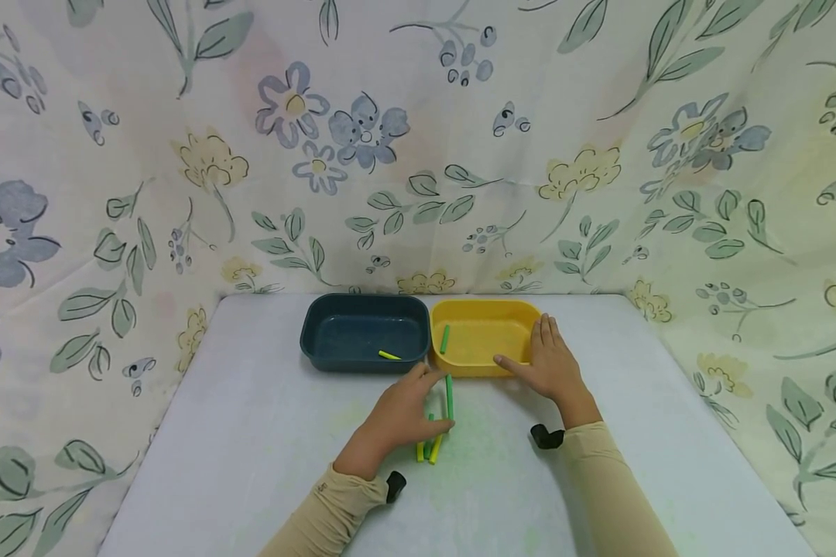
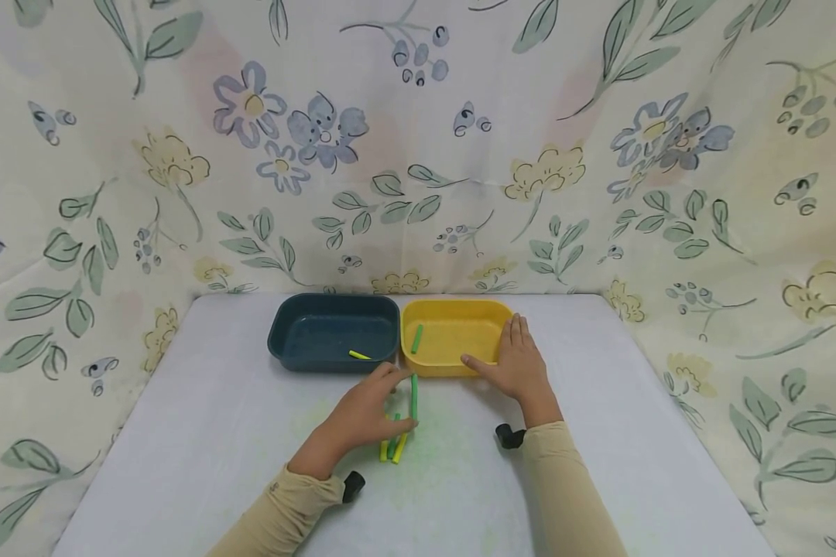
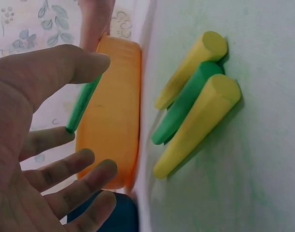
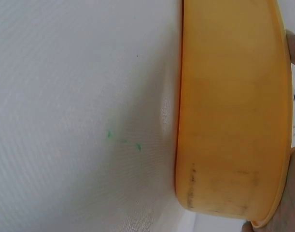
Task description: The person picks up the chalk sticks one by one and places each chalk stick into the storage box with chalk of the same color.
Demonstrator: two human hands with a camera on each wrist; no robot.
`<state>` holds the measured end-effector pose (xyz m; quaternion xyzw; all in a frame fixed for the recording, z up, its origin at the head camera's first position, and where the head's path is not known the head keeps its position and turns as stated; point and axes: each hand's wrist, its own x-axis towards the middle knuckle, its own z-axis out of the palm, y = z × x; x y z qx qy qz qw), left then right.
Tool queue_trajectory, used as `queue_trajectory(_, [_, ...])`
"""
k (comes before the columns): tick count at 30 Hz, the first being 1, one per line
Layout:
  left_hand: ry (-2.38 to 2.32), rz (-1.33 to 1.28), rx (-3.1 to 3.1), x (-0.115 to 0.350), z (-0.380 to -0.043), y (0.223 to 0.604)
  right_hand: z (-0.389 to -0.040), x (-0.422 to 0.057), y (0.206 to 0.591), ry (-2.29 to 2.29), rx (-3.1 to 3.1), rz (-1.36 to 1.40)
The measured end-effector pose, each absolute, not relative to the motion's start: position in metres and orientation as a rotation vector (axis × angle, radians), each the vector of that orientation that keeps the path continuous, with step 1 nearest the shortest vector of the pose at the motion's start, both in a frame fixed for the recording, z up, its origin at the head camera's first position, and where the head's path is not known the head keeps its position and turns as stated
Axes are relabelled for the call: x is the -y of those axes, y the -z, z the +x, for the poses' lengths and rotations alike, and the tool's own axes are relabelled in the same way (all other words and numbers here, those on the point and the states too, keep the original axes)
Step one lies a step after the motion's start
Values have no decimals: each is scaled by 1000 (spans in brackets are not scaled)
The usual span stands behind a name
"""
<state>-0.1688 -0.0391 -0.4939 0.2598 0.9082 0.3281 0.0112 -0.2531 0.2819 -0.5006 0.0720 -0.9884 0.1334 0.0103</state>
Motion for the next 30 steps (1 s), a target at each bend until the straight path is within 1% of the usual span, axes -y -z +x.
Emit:
queue_trajectory(20, [-1153, 814, -2805, 36, -170, 486, -252, -281, 500, -421, 3085, 216])
queue_trajectory(30, [-1114, 801, -2824, 35, -173, 481, -253, -281, 501, -417, 3086, 218])
